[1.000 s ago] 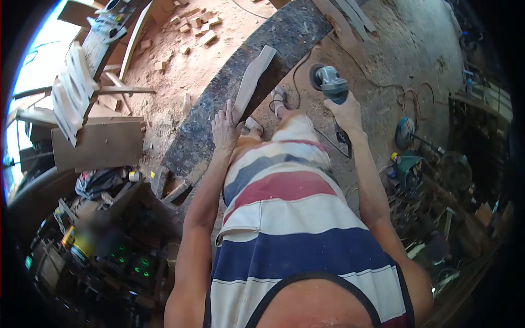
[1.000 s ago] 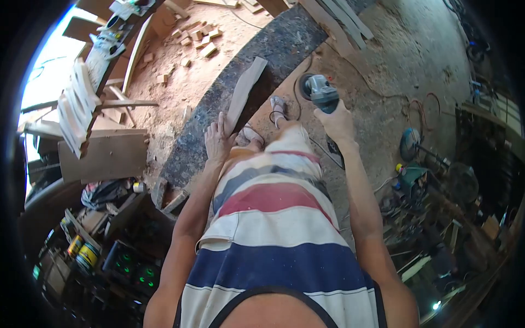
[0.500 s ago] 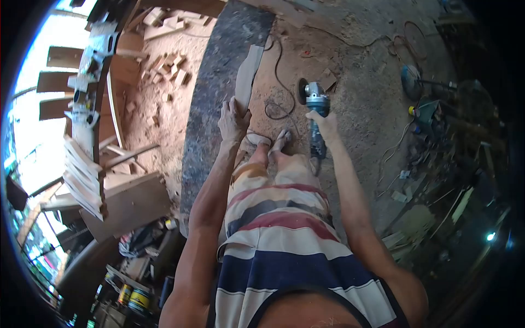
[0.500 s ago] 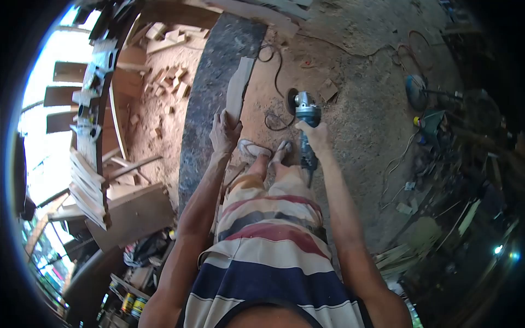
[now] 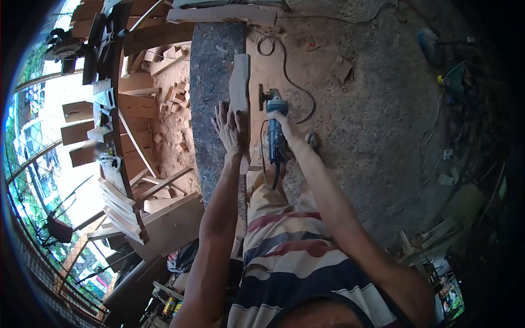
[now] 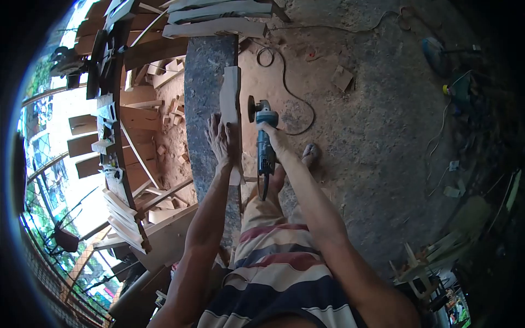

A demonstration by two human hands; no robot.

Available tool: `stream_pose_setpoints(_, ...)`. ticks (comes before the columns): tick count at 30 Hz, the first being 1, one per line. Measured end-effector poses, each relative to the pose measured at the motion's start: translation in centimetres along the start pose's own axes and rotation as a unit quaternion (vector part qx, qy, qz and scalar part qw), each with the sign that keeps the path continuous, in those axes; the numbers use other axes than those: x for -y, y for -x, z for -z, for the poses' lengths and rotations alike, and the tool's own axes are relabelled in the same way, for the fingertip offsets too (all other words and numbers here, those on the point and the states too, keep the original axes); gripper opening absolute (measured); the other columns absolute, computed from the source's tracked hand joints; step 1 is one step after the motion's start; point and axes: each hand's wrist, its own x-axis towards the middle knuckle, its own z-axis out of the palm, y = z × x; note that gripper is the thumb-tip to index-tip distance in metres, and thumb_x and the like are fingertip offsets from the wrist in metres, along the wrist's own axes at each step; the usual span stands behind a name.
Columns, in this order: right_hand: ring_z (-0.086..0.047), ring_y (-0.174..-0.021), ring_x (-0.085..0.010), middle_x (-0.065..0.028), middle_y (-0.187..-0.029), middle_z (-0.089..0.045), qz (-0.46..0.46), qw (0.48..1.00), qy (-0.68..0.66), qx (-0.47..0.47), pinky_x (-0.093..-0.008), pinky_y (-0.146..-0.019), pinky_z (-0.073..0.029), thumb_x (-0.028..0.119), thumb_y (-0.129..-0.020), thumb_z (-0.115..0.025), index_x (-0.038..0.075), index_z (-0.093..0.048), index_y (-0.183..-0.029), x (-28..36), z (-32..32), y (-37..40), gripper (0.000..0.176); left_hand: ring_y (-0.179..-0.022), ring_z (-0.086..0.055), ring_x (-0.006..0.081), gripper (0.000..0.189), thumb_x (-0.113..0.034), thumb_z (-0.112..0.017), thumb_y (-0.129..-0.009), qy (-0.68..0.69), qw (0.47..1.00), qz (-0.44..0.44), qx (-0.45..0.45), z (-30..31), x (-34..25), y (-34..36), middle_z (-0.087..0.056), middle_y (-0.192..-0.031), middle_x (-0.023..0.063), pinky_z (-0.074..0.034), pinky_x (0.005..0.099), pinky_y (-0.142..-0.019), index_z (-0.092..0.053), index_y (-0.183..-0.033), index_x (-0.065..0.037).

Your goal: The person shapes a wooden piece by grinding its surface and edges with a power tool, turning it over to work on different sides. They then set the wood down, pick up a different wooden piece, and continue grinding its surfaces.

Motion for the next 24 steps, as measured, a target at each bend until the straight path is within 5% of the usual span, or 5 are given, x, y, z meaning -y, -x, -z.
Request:
stream_pose_setpoints(7,-0.070,-0.056,-0.0195,-0.0092,-0.075,-0.073,0.012,1.000,0.021,0.013,-0.0359,-0.054,-0.061,0.044,-0.082,-0.090,0.005,-0.072,-0.095,1.0,-3.0,-1.7,0.045,-0.172,-0.022,0.0385,0.063,-0.040,-0.041,-0.119,0.020,0.998,-0.053,-0.003,0.1,-0.2,-0.3,-0.041,-0.178,0.0197,-0.007,0.0614,-0.139,-0.040,-0.173,-0.008)
stream_pose_setpoints(15,-0.068,-0.053,-0.0208,-0.0095,-0.072,-0.072,-0.003,0.994,0.108,-0.012,-0.0339,-0.055,-0.059,0.046,-0.084,-0.088,0.007,-0.070,-0.094,2.7,-3.9,2.0,0.044,-0.169,-0.030,0.0385,0.061,-0.035,-0.043,-0.118,0.074,0.995,-0.061,-0.005,0.0,0.4,-0.2,-0.049,-0.172,0.0225,-0.007,0.0622,-0.139,-0.047,-0.168,-0.001)
stream_pose_setpoints(24,-0.069,-0.054,-0.0193,-0.0095,-0.075,-0.073,-0.021,0.995,0.102,-0.010,-0.0348,-0.051,-0.058,0.046,-0.086,-0.086,0.006,-0.071,-0.096,1.7,-3.4,1.2,0.044,-0.167,-0.032,0.0396,0.059,-0.031,-0.046,-0.117,0.075,0.996,-0.054,-0.001,0.5,0.0,-0.2,-0.050,-0.171,0.0226,-0.008,0.0622,-0.139,-0.045,-0.169,-0.003)
